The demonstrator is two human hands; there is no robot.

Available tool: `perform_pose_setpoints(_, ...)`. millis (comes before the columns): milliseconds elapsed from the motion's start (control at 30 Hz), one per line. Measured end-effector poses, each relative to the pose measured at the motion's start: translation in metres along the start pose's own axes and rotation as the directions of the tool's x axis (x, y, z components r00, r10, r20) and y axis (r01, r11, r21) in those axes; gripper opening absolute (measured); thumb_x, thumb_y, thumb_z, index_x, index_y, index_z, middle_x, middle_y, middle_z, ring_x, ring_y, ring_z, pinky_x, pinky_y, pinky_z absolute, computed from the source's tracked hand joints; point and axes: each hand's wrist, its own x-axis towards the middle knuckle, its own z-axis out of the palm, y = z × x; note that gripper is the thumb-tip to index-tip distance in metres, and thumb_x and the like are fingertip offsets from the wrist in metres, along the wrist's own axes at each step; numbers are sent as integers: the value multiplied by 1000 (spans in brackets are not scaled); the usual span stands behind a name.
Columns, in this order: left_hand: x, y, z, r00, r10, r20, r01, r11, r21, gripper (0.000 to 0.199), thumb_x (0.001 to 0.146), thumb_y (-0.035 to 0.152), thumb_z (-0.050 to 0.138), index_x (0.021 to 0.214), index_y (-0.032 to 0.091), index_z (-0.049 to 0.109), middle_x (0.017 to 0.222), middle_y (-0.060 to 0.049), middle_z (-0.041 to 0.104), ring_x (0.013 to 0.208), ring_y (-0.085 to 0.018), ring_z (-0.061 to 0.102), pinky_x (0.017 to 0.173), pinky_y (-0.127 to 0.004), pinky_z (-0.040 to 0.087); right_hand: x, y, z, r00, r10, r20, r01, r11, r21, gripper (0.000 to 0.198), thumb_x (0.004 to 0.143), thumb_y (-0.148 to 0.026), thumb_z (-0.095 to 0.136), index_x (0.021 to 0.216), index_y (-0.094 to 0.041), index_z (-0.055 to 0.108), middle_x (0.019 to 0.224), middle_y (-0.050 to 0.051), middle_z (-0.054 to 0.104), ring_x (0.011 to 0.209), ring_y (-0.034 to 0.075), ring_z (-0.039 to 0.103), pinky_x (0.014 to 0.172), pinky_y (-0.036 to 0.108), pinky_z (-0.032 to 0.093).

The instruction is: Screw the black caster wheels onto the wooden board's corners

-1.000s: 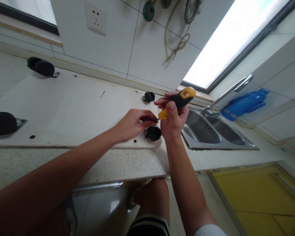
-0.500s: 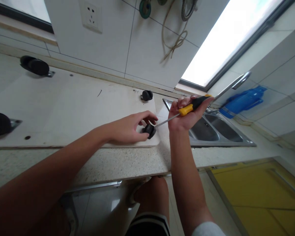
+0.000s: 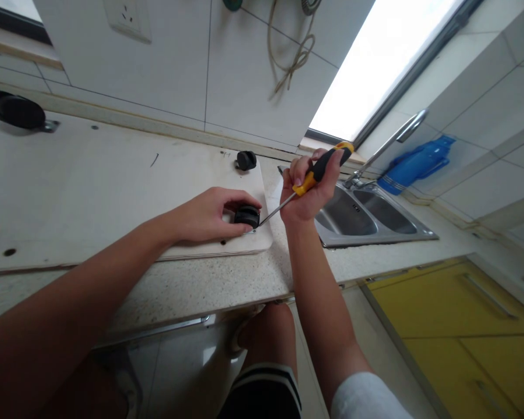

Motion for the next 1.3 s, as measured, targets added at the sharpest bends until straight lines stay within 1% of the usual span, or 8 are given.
perform_pose_setpoints(233,1,-2,0,1000,-12,12,14,990,-141,48,90,28,89,137,21,80,130,-11,85,118,-28,82,114,-47,64,-7,3,5,987,-15,158,26,997,-66,51,97,-76,70,86,-32,48,49,-13,31,44,13,19,44,31,19)
perform_pose_setpoints(400,1,0,0,1000,-15,15,18,984,-176,47,90,26,88,135,19,80,130,-11,85,119,-28,82,117,-48,64,-12,4,8,982,-62,179,75,995,-67,45,101,-70,69,86,-32,50,50,-12,31,44,14,21,45,32,20)
perform_pose_setpoints(567,2,1,-1,999,8,32,-3,988,-153,45,91,24,86,134,19,78,131,-11,84,119,-27,81,117,-48,63,-17,5,14,992,-10,126,23,994,-105,41,101,-66,65,85,-31,50,50,-11,29,46,15,20,47,32,19)
perform_pose_setpoints(667,2,3,-2,999,16,47,-9,991,-134,43,90,22,85,133,19,77,131,-11,83,118,-27,81,115,-48,64,-18,5,14,992,7,122,13,987,-162,47,98,-74,64,85,-32,47,51,-12,26,46,15,20,47,33,20)
perform_pose_setpoints(733,2,5,-2,999,18,45,-13,993,-118,43,90,22,84,132,19,76,131,-12,83,117,-27,81,114,-48,64,-20,6,15,989,5,145,19,987,-162,49,97,-77,65,85,-32,47,51,-12,26,45,15,20,48,33,19)
perform_pose_setpoints(833,2,7,0,999,24,31,-21,997,-76,43,88,21,82,131,20,75,131,-12,82,116,-27,81,112,-48,64,-25,4,17,983,-25,182,50,990,-133,43,100,-70,66,85,-32,51,52,-11,28,45,14,22,48,32,18)
perform_pose_setpoints(967,2,8,3,999,34,12,-33,999,-17,42,88,21,79,130,22,75,129,-10,82,113,-26,80,107,-42,65,-33,0,21,964,-36,265,76,987,-143,42,98,-70,69,83,-32,56,50,-10,31,44,14,25,47,32,20)
perform_pose_setpoints(1300,0,8,7,1000,-1,3,1,1000,17,40,89,25,77,129,22,78,122,-8,83,102,-24,79,93,-38,64,-36,-1,21,922,45,384,-22,998,-64,53,94,-80,68,79,-31,54,48,-10,34,43,13,28,44,26,31)
